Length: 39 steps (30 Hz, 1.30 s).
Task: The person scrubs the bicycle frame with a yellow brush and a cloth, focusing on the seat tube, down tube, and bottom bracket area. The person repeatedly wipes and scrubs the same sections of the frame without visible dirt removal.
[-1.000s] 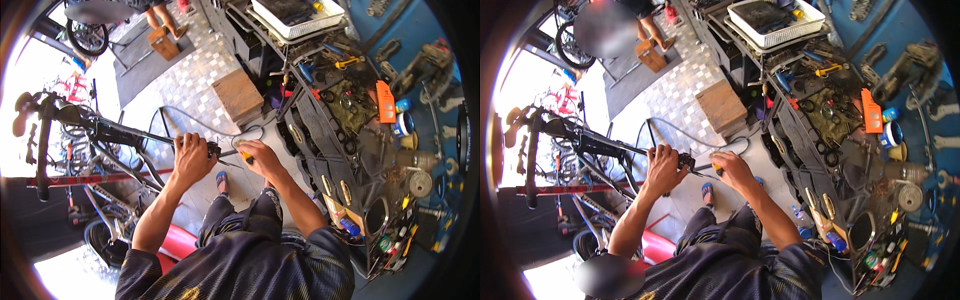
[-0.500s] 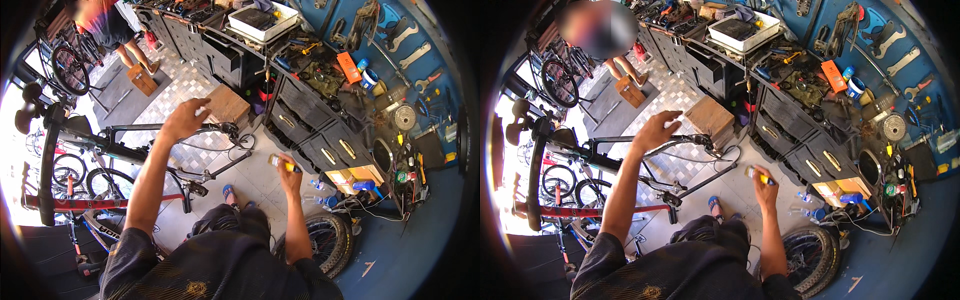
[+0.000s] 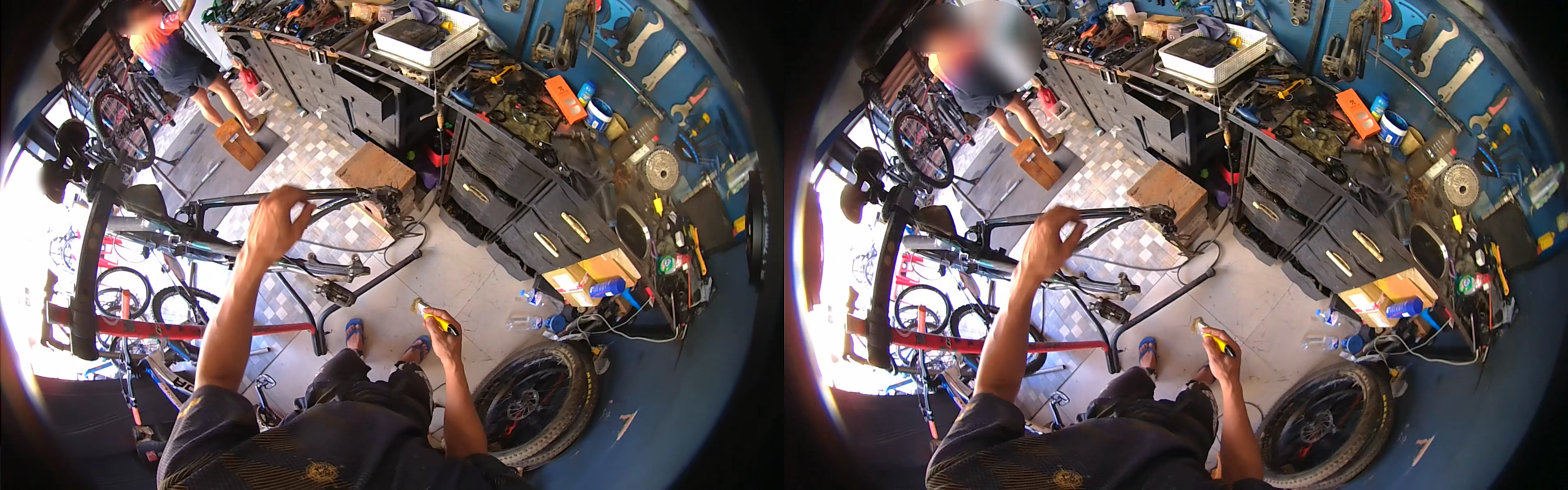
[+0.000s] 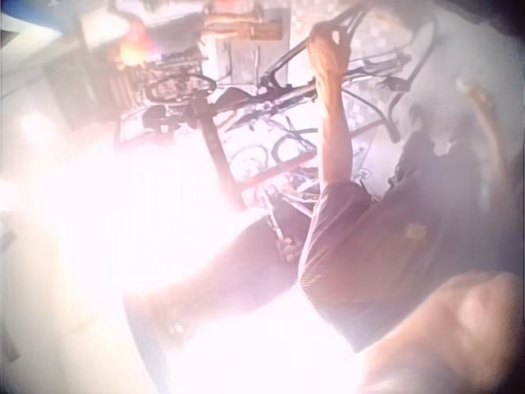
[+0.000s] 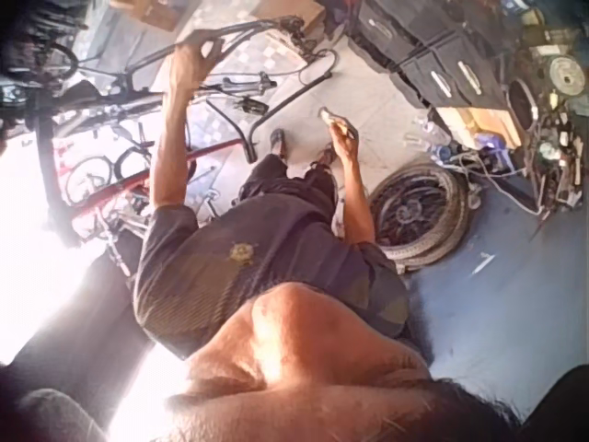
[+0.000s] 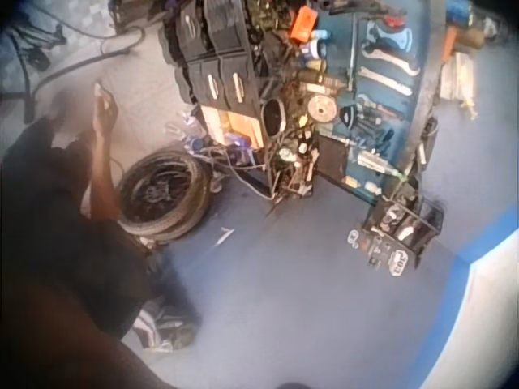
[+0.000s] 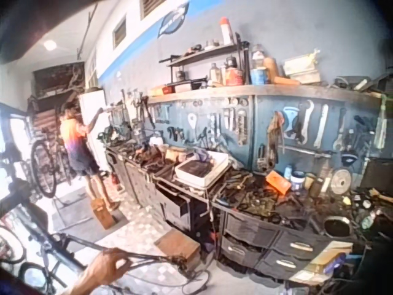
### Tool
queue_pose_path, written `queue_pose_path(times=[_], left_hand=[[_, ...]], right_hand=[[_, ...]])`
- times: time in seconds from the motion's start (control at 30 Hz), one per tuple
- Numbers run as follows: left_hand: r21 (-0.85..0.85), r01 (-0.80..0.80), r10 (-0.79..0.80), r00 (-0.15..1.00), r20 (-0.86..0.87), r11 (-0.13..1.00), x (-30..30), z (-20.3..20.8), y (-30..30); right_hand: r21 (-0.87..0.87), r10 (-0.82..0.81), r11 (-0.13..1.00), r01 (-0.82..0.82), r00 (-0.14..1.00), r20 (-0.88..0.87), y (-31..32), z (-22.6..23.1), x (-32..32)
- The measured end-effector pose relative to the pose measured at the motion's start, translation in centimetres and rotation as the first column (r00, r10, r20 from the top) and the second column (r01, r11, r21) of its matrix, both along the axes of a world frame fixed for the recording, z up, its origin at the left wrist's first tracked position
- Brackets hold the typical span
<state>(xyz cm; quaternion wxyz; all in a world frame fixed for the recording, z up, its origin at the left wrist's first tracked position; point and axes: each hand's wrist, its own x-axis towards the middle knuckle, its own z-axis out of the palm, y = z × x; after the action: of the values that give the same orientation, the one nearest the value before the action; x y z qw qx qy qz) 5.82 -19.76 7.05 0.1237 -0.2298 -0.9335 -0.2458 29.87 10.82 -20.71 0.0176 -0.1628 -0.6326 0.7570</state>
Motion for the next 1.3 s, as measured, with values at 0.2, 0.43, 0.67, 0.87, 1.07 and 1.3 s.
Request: queue_pose_path(times=[0.2, 0.43, 0.67, 0.87, 1.07, 1.3], left_hand=[[-0.068, -0.073, 0.061, 0.984, -0.168, 0.995, 5.0, -0.9, -3.3], [-0.337, 0.038, -0.015, 0.997, 0.07, 0.941, 5.5, -2.0, -5.9], [-0.345, 0.037, -0.022, 0.999, 0.046, 0.938, 5.1, -2.4, -5.8], [-0.335, 0.012, -0.019, 1.0, -0.019, 0.942, 4.9, -2.5, -5.8], [-0.307, 0.032, -0.036, 0.999, -0.008, 0.951, 5.3, -2.7, -5.9], [-0.363, -0.008, 0.022, 0.999, 0.035, 0.932, 4.9, -3.0, -5.6]], right_hand=[[0.394, 0.08, 0.918, 0.032, 0.961, -0.263, -5.1, 7.0, -7.6], [0.752, 0.379, 0.604, 0.263, 0.735, -0.562, -7.0, 13.7, -18.6], [0.797, 0.408, 0.497, 0.342, 0.718, -0.563, -6.6, 12.8, -18.0], [0.792, 0.52, 0.455, 0.408, 0.6, -0.608, -5.4, 13.8, -19.0], [0.836, 0.492, 0.49, 0.248, 0.712, -0.5, -6.5, 14.4, -18.5], [0.803, 0.479, 0.514, 0.302, 0.675, -0.561, -7.2, 15.4, -19.5]])
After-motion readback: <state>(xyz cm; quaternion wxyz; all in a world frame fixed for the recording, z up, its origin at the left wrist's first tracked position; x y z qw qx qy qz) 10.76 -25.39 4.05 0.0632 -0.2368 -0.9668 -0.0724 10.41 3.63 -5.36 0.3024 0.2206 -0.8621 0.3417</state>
